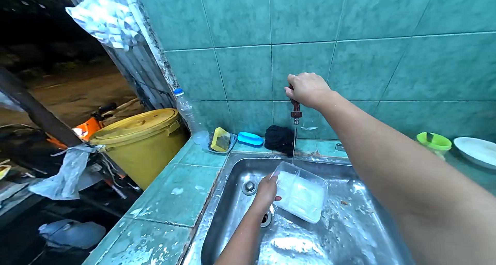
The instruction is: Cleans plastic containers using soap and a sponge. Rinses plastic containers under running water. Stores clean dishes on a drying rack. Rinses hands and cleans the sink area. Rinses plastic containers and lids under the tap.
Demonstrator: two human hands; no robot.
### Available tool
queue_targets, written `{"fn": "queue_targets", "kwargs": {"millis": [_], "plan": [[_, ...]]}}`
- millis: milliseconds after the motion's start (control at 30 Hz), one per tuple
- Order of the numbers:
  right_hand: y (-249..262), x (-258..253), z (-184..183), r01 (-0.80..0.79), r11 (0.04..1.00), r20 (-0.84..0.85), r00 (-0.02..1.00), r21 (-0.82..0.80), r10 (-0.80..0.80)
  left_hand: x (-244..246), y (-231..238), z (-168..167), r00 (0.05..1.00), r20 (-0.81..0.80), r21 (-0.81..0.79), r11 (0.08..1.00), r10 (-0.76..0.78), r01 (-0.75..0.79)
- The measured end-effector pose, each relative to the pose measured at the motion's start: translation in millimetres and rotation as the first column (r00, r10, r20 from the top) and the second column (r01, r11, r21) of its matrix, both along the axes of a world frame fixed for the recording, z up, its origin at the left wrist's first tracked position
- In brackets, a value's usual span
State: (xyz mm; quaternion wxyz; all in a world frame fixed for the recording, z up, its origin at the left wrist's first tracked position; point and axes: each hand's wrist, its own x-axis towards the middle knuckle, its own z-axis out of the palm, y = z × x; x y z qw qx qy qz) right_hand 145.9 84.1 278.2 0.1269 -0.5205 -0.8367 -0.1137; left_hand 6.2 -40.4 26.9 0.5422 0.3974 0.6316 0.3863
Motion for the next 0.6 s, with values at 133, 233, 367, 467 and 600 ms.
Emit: {"fn": "queue_targets", "kwargs": {"millis": [133,233,367,467,600], "plan": [[-4.2,0.2,-2.5,0.02,1.0,-0.049,0.999,-0.019,-0.021,3.7,1.9,5.9,0.999,0.052,0.008,1.0,0.018,-0.018],[-11.5,7.2,-12.1,-0.007,0.999,-0.19,0.982,-0.039,0.0,7.1,6.3,10.8,0.998,0.067,0.033,0.999,0.004,-0.006],[-15.5,23.8,-33.5,-0.103,0.995,-0.415,0.904,0.018,0.101,10.3,14.2,17.8,0.995,0.097,0.08,0.997,-0.003,-0.005],[-22.0,41.5,-51.2,-0.124,0.989,-0.552,0.821,0.082,0.149,11.6,18.6,27.2,0.993,0.12,0.086,0.996,0.008,-0.019],[-36.3,69.2,-101.3,-0.106,0.994,-0.713,0.698,-0.018,0.061,10.6,26.5,43.8,0.998,-0.043,0.171,0.984,-0.047,0.053]]}}
